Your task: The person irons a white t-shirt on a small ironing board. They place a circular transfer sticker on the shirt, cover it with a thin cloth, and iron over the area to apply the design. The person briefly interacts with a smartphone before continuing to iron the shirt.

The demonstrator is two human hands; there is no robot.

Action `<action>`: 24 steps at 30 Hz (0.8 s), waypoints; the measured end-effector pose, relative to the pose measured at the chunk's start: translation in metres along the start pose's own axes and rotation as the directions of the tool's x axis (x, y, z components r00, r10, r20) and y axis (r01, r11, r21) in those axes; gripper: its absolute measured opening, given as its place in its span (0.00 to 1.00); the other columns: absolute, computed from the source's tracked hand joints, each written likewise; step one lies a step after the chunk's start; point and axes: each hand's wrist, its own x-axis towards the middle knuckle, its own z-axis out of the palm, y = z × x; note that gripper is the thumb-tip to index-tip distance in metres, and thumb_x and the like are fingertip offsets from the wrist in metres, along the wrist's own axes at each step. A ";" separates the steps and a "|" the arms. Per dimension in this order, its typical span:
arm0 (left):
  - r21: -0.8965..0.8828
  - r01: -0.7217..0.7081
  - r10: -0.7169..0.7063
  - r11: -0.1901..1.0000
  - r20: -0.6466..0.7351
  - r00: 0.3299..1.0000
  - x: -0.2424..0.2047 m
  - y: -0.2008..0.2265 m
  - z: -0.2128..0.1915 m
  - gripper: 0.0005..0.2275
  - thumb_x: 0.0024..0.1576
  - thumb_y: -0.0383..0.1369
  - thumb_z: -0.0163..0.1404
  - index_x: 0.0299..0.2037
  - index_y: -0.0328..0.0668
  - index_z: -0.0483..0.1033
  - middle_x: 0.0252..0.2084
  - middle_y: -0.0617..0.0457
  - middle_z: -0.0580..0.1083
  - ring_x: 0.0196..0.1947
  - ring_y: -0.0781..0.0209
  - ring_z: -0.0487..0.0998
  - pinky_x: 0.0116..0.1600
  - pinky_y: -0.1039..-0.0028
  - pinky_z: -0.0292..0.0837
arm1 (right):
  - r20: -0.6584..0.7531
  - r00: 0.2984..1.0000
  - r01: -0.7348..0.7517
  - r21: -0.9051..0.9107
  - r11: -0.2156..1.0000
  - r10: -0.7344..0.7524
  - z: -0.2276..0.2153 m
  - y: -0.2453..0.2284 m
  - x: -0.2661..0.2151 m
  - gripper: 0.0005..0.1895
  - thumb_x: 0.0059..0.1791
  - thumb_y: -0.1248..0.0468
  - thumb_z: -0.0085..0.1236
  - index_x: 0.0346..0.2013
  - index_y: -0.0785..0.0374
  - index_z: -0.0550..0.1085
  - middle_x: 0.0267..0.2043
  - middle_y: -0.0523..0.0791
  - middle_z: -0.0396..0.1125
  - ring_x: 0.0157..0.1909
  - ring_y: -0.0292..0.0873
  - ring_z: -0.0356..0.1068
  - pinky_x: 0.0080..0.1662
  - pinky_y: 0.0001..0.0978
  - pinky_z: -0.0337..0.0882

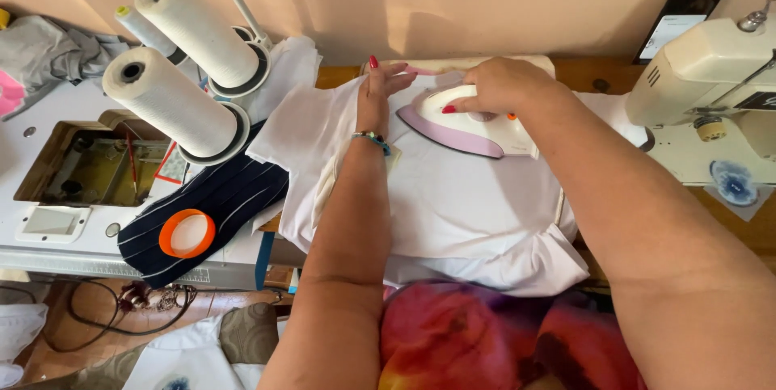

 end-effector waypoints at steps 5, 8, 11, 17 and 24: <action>0.035 0.070 -0.070 0.997 0.007 0.998 0.009 -0.012 -0.004 0.35 0.66 0.57 0.22 0.56 0.38 0.78 0.47 0.39 0.81 0.55 0.42 0.78 0.69 0.58 0.63 | 0.100 0.991 0.085 0.041 0.996 -0.089 0.005 0.009 0.007 0.26 0.45 0.32 0.56 0.37 0.49 0.81 0.25 0.46 0.76 0.27 0.49 0.78 0.39 0.42 0.76; 0.074 0.095 -0.097 0.993 0.028 0.995 0.008 -0.015 -0.001 0.32 0.66 0.54 0.23 0.55 0.38 0.78 0.46 0.40 0.81 0.55 0.43 0.79 0.69 0.59 0.63 | 0.155 0.977 0.146 0.018 0.989 -0.147 0.019 0.005 -0.019 0.26 0.44 0.32 0.57 0.37 0.47 0.81 0.28 0.46 0.77 0.33 0.51 0.79 0.40 0.44 0.77; 0.106 0.082 -0.086 0.991 0.031 0.996 0.004 -0.008 0.001 0.31 0.67 0.53 0.24 0.53 0.41 0.79 0.44 0.41 0.82 0.54 0.45 0.80 0.69 0.61 0.63 | 0.195 0.966 0.177 -0.029 0.984 -0.168 0.036 0.004 -0.055 0.24 0.44 0.32 0.57 0.40 0.43 0.82 0.33 0.45 0.78 0.40 0.52 0.79 0.44 0.46 0.78; 0.273 0.047 -0.059 0.961 0.035 0.998 0.014 -0.033 0.002 0.30 0.67 0.56 0.24 0.51 0.50 0.81 0.43 0.50 0.83 0.55 0.51 0.80 0.69 0.63 0.61 | 0.222 0.964 0.167 -0.068 0.984 -0.149 0.053 0.017 -0.107 0.21 0.44 0.33 0.57 0.40 0.38 0.81 0.35 0.43 0.79 0.41 0.51 0.79 0.46 0.45 0.78; 0.425 0.031 -0.021 0.905 -0.027 0.999 0.015 -0.038 0.007 0.33 0.67 0.58 0.22 0.55 0.46 0.78 0.48 0.51 0.82 0.59 0.45 0.76 0.70 0.56 0.61 | -0.040 0.999 0.032 -0.083 0.996 -0.036 0.031 0.043 -0.044 0.29 0.50 0.34 0.47 0.48 0.52 0.77 0.41 0.58 0.76 0.49 0.64 0.76 0.50 0.57 0.74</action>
